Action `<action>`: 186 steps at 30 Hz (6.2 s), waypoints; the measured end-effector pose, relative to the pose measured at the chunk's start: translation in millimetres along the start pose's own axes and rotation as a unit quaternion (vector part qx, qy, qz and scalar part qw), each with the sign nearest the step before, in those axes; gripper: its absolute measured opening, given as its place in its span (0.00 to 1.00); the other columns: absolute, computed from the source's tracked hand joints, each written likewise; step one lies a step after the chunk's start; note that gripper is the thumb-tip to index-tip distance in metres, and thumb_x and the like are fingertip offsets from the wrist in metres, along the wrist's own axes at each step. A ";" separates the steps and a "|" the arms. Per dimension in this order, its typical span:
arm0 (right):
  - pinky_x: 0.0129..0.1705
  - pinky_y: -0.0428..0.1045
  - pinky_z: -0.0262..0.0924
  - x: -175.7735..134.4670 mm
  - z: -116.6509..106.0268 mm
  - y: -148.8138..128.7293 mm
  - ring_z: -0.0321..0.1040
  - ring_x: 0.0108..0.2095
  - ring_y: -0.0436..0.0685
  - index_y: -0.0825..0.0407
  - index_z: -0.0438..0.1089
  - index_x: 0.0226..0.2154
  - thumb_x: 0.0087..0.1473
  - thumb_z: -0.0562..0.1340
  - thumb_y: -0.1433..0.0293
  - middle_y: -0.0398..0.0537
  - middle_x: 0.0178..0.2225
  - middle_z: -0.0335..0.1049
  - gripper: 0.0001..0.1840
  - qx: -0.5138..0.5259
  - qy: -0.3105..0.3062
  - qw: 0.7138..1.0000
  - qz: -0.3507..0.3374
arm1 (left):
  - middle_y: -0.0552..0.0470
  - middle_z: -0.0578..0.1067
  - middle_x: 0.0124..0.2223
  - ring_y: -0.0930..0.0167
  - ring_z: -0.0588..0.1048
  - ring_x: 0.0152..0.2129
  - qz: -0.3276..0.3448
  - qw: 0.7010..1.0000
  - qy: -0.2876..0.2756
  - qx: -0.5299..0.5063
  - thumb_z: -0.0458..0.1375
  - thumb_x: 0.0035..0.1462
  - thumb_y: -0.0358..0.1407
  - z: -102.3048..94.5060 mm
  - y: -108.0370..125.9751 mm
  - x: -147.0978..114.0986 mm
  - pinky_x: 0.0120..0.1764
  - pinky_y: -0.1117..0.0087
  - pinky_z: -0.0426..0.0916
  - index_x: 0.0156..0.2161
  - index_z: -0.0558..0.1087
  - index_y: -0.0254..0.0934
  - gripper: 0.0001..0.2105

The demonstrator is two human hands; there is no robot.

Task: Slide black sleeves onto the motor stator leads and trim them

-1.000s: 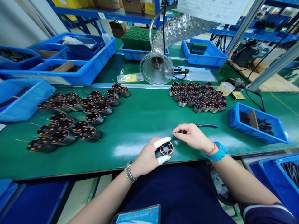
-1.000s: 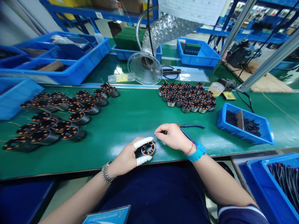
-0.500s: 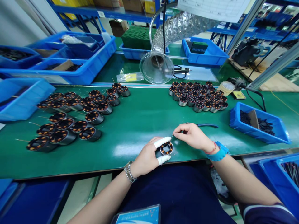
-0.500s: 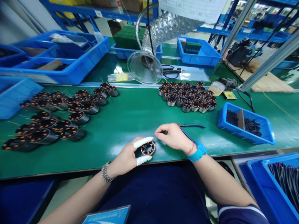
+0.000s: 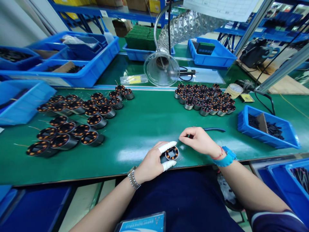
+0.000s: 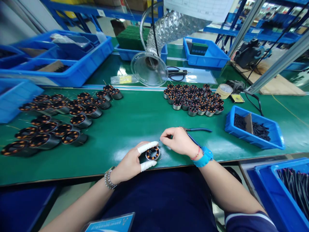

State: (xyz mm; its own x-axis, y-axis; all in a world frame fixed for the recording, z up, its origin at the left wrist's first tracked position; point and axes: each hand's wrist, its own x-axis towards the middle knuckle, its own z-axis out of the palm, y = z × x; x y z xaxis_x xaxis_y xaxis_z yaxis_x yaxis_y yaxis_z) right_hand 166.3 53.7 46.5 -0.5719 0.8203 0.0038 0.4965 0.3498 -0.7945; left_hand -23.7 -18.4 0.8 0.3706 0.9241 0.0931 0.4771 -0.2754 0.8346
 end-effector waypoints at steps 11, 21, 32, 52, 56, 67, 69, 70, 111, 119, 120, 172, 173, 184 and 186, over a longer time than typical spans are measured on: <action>0.29 0.43 0.54 0.2 -1.3 -1.7 0.60 0.25 0.47 0.54 0.72 0.25 0.48 0.56 0.70 0.41 0.23 0.69 0.09 0.013 -0.016 1.000 0.018 | 0.47 0.70 0.47 0.64 0.68 0.44 0.006 1.000 0.004 0.001 0.60 0.48 0.34 -1.2 1.4 0.5 0.47 0.58 0.64 0.53 0.63 0.43 0.25; 0.30 0.44 0.55 4.8 -4.2 -5.6 0.62 0.26 0.48 0.54 0.71 0.24 0.48 0.57 0.70 0.42 0.24 0.69 0.09 0.008 -0.040 0.999 0.017 | 0.48 0.70 0.47 0.65 0.68 0.45 0.006 1.000 0.005 -0.001 0.61 0.47 0.33 -0.9 0.3 0.2 0.48 0.59 0.64 0.52 0.63 0.42 0.25; 0.36 0.45 0.58 5.2 -3.6 -8.2 0.67 0.30 0.49 0.54 0.73 0.29 0.50 0.57 0.72 0.44 0.29 0.72 0.08 -0.017 -0.081 0.996 -0.014 | 0.47 0.70 0.48 0.65 0.68 0.45 0.007 1.000 0.009 -0.003 0.61 0.46 0.32 -0.8 0.8 0.9 0.48 0.61 0.64 0.51 0.64 0.39 0.24; 0.30 0.44 0.57 -0.4 9.8 7.5 0.61 0.26 0.46 0.55 0.70 0.29 0.50 0.59 0.67 0.42 0.25 0.68 0.08 0.122 -0.072 0.990 0.025 | 0.47 0.70 0.47 0.65 0.68 0.44 0.007 1.000 0.005 0.002 0.61 0.46 0.33 -1.3 1.3 0.7 0.47 0.60 0.64 0.51 0.64 0.40 0.24; 0.32 0.44 0.58 -0.4 10.8 9.0 0.63 0.28 0.47 0.55 0.70 0.29 0.50 0.59 0.66 0.43 0.27 0.70 0.09 0.115 -0.077 0.990 0.017 | 0.48 0.70 0.46 0.66 0.68 0.43 0.007 1.000 0.003 0.001 0.61 0.47 0.33 -1.7 2.0 1.7 0.47 0.61 0.64 0.50 0.65 0.40 0.23; 0.32 0.45 0.59 -0.1 11.6 9.7 0.64 0.28 0.48 0.55 0.70 0.30 0.49 0.60 0.65 0.44 0.27 0.70 0.09 0.126 -0.072 0.989 0.022 | 0.48 0.70 0.47 0.66 0.68 0.44 -0.006 1.000 -0.005 0.002 0.61 0.47 0.33 -1.9 1.4 1.4 0.47 0.61 0.63 0.51 0.64 0.40 0.24; 0.31 0.44 0.59 0.6 9.8 9.0 0.64 0.28 0.48 0.55 0.70 0.33 0.49 0.60 0.66 0.43 0.27 0.69 0.10 0.151 -0.077 0.985 0.027 | 0.47 0.70 0.47 0.65 0.68 0.44 -0.005 1.000 -0.006 0.003 0.61 0.47 0.33 -2.0 1.9 1.4 0.48 0.61 0.63 0.51 0.64 0.40 0.24; 0.31 0.44 0.59 0.9 8.8 8.5 0.64 0.28 0.48 0.55 0.69 0.33 0.49 0.60 0.66 0.43 0.27 0.69 0.10 0.157 -0.082 0.984 0.026 | 0.47 0.70 0.48 0.65 0.68 0.45 -0.005 1.000 -0.006 0.004 0.61 0.46 0.33 -2.1 2.3 1.5 0.48 0.61 0.63 0.51 0.64 0.40 0.24; 0.29 0.44 0.58 -8.2 14.7 11.0 0.62 0.25 0.47 0.54 0.68 0.31 0.54 0.55 0.68 0.43 0.26 0.69 0.08 0.032 -0.037 0.998 -0.043 | 0.47 0.71 0.47 0.65 0.69 0.44 0.003 1.000 0.003 -0.003 0.61 0.46 0.34 -2.1 1.8 2.1 0.47 0.59 0.65 0.51 0.65 0.41 0.24; 0.40 0.52 0.59 -6.9 27.8 28.4 0.62 0.35 0.54 0.54 0.66 0.30 0.58 0.47 0.73 0.54 0.31 0.68 0.14 -0.251 -0.001 0.925 -0.286 | 0.47 0.70 0.49 0.64 0.68 0.46 0.000 1.000 0.001 0.006 0.61 0.46 0.35 -1.3 1.4 1.6 0.48 0.59 0.64 0.52 0.63 0.41 0.26; 0.41 0.52 0.59 -6.9 28.2 28.8 0.62 0.36 0.54 0.54 0.66 0.31 0.57 0.47 0.73 0.54 0.32 0.68 0.13 -0.231 0.009 0.933 -0.276 | 0.46 0.70 0.50 0.63 0.68 0.46 -0.009 1.000 0.005 0.007 0.62 0.46 0.35 -0.7 1.2 1.2 0.49 0.58 0.63 0.53 0.61 0.40 0.28; 0.34 0.47 0.56 -40.6 48.1 -3.2 0.60 0.29 0.49 0.54 0.67 0.27 0.55 0.52 0.71 0.45 0.26 0.67 0.10 -0.028 0.075 0.996 -0.035 | 0.48 0.72 0.43 0.66 0.69 0.39 0.063 0.994 -0.014 0.084 0.61 0.47 0.35 -3.4 1.6 0.3 0.42 0.64 0.65 0.47 0.65 0.39 0.20; 0.36 0.48 0.57 -44.2 49.1 -2.5 0.61 0.31 0.51 0.54 0.67 0.30 0.56 0.51 0.72 0.47 0.28 0.68 0.11 -0.055 0.077 0.993 -0.069 | 0.47 0.72 0.42 0.66 0.69 0.39 0.066 0.994 -0.015 0.087 0.62 0.47 0.36 -4.4 2.3 0.9 0.42 0.64 0.65 0.46 0.65 0.39 0.20; 0.34 0.56 0.61 -64.2 74.2 3.2 0.57 0.32 0.59 0.69 0.60 0.48 0.53 0.48 0.79 0.61 0.32 0.65 0.20 -0.294 0.085 0.935 -0.179 | 0.47 0.73 0.43 0.66 0.71 0.39 0.066 0.994 -0.061 0.055 0.61 0.48 0.38 -9.0 -0.4 9.1 0.43 0.65 0.66 0.46 0.66 0.39 0.18; 0.35 0.56 0.62 -66.5 73.1 5.3 0.58 0.34 0.59 0.66 0.57 0.51 0.53 0.48 0.78 0.60 0.34 0.65 0.22 -0.255 0.095 0.947 -0.172 | 0.46 0.72 0.47 0.65 0.70 0.43 0.061 0.993 -0.091 0.045 0.61 0.48 0.39 -15.3 -3.3 12.4 0.46 0.63 0.65 0.50 0.64 0.40 0.22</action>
State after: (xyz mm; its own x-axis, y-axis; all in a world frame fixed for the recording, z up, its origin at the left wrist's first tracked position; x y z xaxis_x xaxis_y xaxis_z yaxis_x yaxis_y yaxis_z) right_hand 159.2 -32.1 -2.3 -0.6534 0.6677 0.3567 0.5809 0.7444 -0.3293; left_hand -32.9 -2.1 7.5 0.5639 0.8216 0.0833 0.4861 -0.4118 0.7708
